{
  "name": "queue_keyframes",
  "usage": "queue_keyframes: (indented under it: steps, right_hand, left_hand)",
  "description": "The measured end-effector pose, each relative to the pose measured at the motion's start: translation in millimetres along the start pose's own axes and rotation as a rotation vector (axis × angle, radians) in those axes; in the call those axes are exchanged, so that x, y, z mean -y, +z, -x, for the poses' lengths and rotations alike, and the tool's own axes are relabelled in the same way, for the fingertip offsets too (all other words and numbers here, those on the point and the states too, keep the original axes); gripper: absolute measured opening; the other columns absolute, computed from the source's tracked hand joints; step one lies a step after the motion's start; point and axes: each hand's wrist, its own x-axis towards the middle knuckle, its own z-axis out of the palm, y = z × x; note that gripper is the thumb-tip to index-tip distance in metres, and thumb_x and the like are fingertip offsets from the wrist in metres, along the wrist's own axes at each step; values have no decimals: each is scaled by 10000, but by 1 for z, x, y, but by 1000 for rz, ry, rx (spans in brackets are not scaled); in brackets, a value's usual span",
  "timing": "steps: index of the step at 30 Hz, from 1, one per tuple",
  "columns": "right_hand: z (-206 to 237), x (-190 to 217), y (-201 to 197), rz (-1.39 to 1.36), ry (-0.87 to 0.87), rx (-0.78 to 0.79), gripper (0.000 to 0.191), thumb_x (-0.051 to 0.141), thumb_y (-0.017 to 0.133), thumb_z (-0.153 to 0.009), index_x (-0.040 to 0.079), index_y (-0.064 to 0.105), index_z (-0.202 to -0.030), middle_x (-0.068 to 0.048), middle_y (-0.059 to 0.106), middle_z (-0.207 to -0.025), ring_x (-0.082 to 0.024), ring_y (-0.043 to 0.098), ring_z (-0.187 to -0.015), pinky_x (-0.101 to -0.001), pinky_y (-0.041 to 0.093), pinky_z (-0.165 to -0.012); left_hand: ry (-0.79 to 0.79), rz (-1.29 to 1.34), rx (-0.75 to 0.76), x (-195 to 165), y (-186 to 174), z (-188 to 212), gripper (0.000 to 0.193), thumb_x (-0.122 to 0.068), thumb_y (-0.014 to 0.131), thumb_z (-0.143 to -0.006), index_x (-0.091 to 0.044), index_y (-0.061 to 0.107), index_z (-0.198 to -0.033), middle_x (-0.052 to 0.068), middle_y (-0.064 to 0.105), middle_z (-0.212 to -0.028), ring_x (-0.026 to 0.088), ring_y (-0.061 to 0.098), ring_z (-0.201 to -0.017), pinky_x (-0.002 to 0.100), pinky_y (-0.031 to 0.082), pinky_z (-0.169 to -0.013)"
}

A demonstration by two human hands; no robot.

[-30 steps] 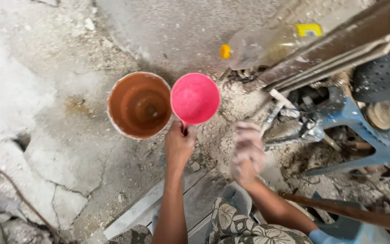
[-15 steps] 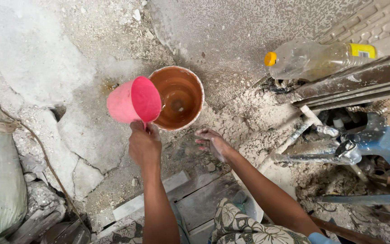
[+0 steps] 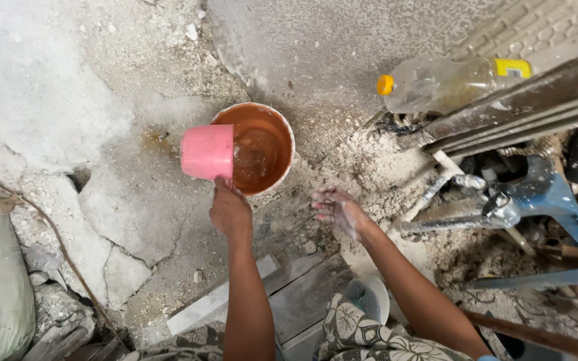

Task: The person breaks up hardened plaster chunks inside a terracotta bowl, carries the bowl to a water tap, fills a pink plastic cup with water and pours it into the bowl, then scoops gypsum casting powder from a plastic-lined bag into the bowl and mixes it by hand into a slurry.

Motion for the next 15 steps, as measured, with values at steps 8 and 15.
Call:
queue_keyframes:
  steps: [8, 15]
  right_hand:
    - [20, 6, -52, -251, -256, -152, 203, 187, 496, -993, 112, 568, -1167, -70, 670, -1141, -217, 653, -1010, -412, 527, -860]
    - [61, 34, -54, -342, -489, -81, 218, 158, 535, -979, 96, 558, -1187, -104, 664, -1195, -246, 641, -1058, -434, 517, -900]
  left_hand:
    - [71, -38, -53, -19, 25, 13, 326, -91, 598, -959, -184, 579, -1271, 104, 707, -1163, 318, 656, -1087, 547, 452, -897]
    - [812, 264, -435, -139, -12, -9, 307, -29, 621, -960, -118, 640, -1254, 71, 683, -1247, 286, 606, -1179, 497, 352, -1043]
